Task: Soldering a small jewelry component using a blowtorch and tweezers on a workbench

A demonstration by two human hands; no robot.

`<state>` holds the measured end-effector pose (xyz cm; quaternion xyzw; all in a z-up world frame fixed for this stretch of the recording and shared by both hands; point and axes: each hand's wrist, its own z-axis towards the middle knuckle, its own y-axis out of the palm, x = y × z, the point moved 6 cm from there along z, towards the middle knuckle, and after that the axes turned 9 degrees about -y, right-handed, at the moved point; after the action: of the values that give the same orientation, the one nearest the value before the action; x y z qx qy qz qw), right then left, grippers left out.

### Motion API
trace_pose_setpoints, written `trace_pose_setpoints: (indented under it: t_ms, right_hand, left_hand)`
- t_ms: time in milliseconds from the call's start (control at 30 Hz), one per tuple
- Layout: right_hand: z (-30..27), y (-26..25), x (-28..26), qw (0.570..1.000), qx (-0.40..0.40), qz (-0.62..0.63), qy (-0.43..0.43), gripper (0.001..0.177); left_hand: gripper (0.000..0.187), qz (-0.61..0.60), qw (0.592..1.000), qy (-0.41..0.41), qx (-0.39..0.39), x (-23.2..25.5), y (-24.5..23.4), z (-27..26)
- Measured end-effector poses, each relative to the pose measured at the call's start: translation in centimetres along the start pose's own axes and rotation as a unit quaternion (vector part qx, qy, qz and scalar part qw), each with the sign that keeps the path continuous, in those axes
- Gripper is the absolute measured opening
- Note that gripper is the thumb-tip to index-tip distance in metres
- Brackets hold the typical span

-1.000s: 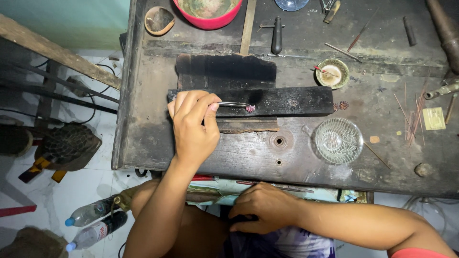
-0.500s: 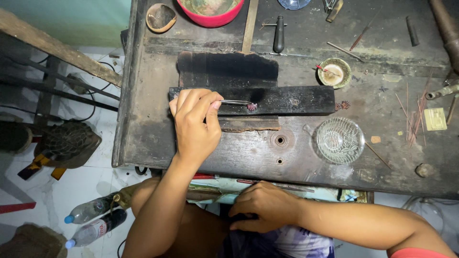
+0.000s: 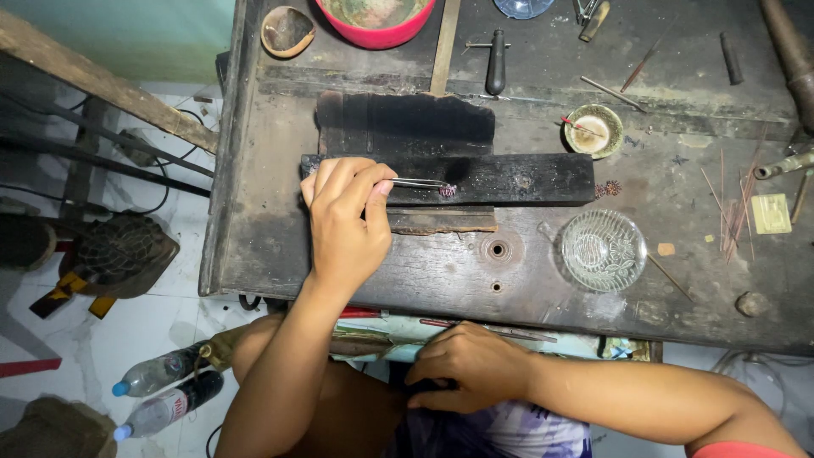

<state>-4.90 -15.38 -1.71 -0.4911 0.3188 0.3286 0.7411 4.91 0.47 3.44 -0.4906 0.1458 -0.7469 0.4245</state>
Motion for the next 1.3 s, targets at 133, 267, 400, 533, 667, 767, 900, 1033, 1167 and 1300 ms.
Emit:
trace_pose_setpoints:
  t_ms: [133, 267, 400, 533, 667, 767, 900, 1033, 1167, 1300]
  right_hand:
    - [0.01, -0.01, 0.02, 1.000, -0.004, -0.004, 0.003, 0.026]
    - [0.02, 0.02, 0.03, 1.000, -0.006, -0.008, 0.005, 0.026]
    - [0.02, -0.08, -0.05, 1.000, 0.002, -0.009, -0.001, 0.027]
    - [-0.01, -0.01, 0.01, 1.000, 0.004, -0.010, -0.001, 0.027]
    - [-0.04, 0.18, 0.15, 1.000, 0.000, -0.008, -0.002, 0.026]
    - [-0.05, 0.11, 0.04, 1.000, 0.003, -0.010, -0.007, 0.026]
    - [-0.07, -0.01, -0.05, 1.000, 0.012, -0.017, -0.012, 0.026]
    - [0.04, -0.12, -0.13, 1.000, 0.013, -0.009, -0.018, 0.025]
    - [0.08, -0.18, -0.17, 1.000, 0.009, -0.011, -0.012, 0.025]
    - [0.10, -0.25, -0.26, 1.000, 0.012, -0.009, -0.014, 0.024]
  left_hand:
    - [0.016, 0.000, 1.000, -0.001, -0.006, -0.06, -0.08, 0.04]
    - [0.016, 0.000, 1.000, 0.000, -0.006, -0.09, -0.07, 0.03]
    - [0.018, -0.001, 1.000, 0.000, 0.003, 0.05, -0.04, 0.07]
    - [0.016, 0.000, 1.000, -0.013, -0.003, 0.06, 0.13, 0.21]
    - [0.014, 0.002, 1.000, -0.016, -0.005, 0.11, 0.18, 0.31]
    - [0.014, 0.003, 1.000, -0.021, -0.012, 0.03, 0.26, 0.22]
    - [0.015, 0.006, 1.000, -0.021, -0.019, -0.02, 0.28, 0.15]
    - [0.014, 0.004, 1.000, -0.021, -0.021, 0.02, 0.17, 0.19]
    - [0.015, 0.004, 1.000, -0.016, -0.021, 0.00, 0.08, 0.15]
    - [0.014, 0.001, 1.000, -0.017, -0.021, -0.11, 0.02, 0.09]
